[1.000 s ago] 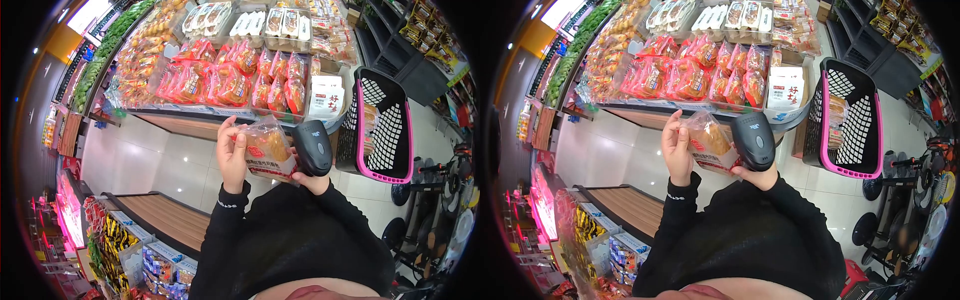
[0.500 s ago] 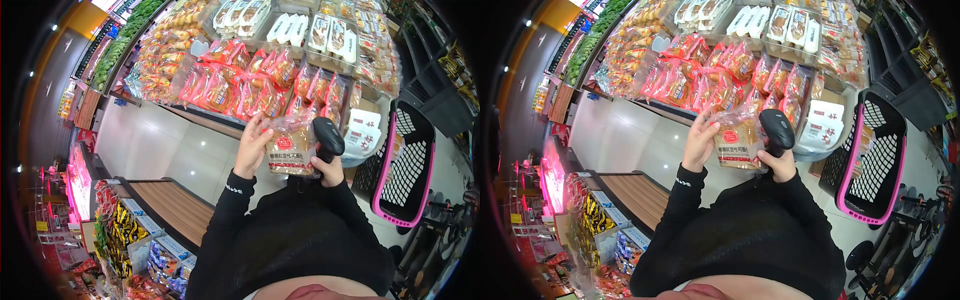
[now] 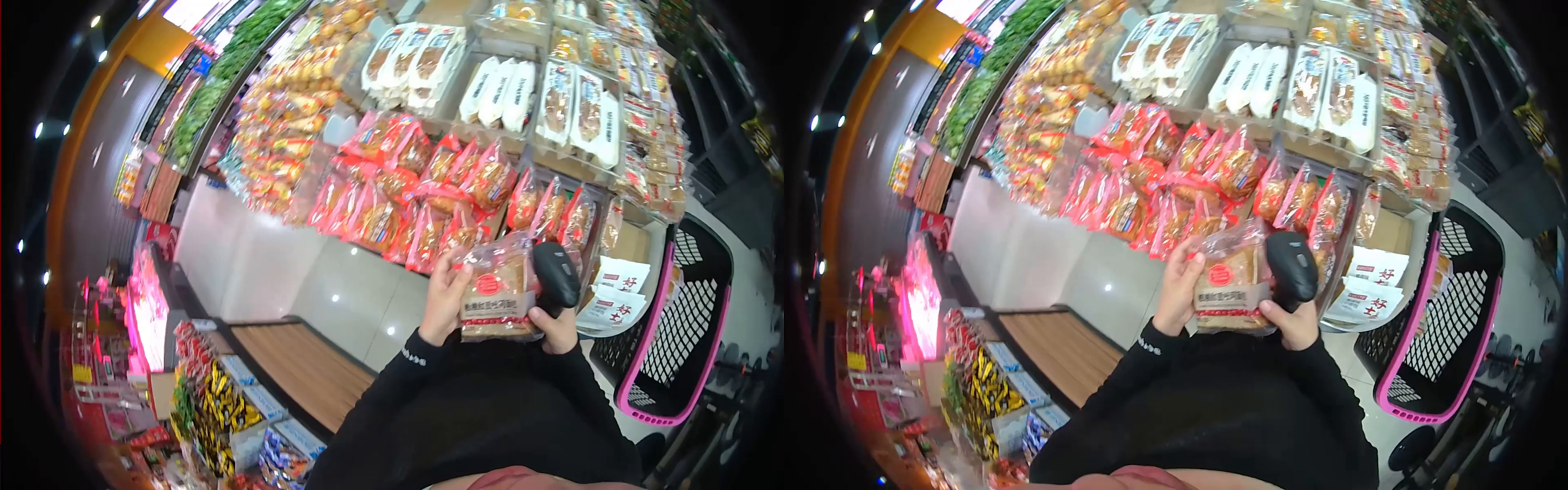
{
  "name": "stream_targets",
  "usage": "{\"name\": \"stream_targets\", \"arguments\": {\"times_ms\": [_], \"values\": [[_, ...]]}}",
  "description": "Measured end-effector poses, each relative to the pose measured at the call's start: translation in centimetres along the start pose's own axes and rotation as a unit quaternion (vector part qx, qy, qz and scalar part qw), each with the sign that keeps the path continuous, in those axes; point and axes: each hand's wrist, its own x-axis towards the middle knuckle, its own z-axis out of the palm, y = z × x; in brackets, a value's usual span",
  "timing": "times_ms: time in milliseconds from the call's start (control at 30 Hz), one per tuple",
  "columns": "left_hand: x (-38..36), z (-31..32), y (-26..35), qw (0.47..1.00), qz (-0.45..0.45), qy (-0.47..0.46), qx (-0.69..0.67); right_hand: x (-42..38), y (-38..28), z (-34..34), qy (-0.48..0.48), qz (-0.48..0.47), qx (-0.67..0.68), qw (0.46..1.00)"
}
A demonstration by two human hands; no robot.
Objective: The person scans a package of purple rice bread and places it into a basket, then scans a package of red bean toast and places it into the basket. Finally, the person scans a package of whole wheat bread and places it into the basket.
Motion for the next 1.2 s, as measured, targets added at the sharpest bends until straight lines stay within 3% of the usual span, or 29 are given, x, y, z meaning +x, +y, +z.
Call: {"name": "stream_targets", "arguments": {"times_ms": [133,233,400,467,567,633,700,767,867,1067,1133,1200], "values": [[0.8,-0.9,0.6,1.0,0.01,0.02,0.001,1.1,0.0,0.5,-0.031,0.026,-0.071,0.997],[1.9,-3.1,1.4,0.997,-0.05,-0.042,-0.028,1.9,-1.0,2.7,-0.057,-0.051,-0.085,0.993],[3.7,-7.3,3.2,0.972,-0.16,-0.166,-0.055,2.3,0.2,5.1,-0.026,-0.05,-0.145,0.988],[4.0,-6.9,4.9,0.96,-0.184,-0.196,-0.084,2.7,1.1,6.2,-0.012,-0.093,-0.137,0.986],[4.3,-7.4,6.7,0.945,-0.201,-0.208,-0.155,3.2,2.3,7.2,-0.009,-0.062,-0.119,0.991],[5.2,-8.2,6.7,0.942,-0.206,-0.216,-0.152,3.5,3.0,7.7,-0.001,-0.128,-0.094,0.987],[5.7,-8.6,6.5,0.936,-0.222,-0.226,-0.152,2.9,2.7,8.0,0.014,-0.113,-0.108,0.988],[6.1,-8.5,6.7,0.928,-0.244,-0.241,-0.147,2.3,2.7,8.2,0.029,-0.096,-0.12,0.988],[6.4,-8.0,6.6,0.926,-0.245,-0.265,-0.111,1.5,2.7,8.5,0.051,-0.155,-0.133,0.978],[6.7,-5.1,6.1,0.91,-0.285,-0.283,-0.101,-0.1,2.3,7.1,0.133,-0.085,-0.142,0.977],[6.3,-4.0,5.6,0.893,-0.303,-0.314,-0.113,-0.3,1.8,6.6,0.16,-0.189,-0.118,0.962],[5.3,-2.2,5.9,0.89,-0.281,-0.343,-0.109,-1.2,1.3,4.9,0.161,-0.148,-0.145,0.965]]}}
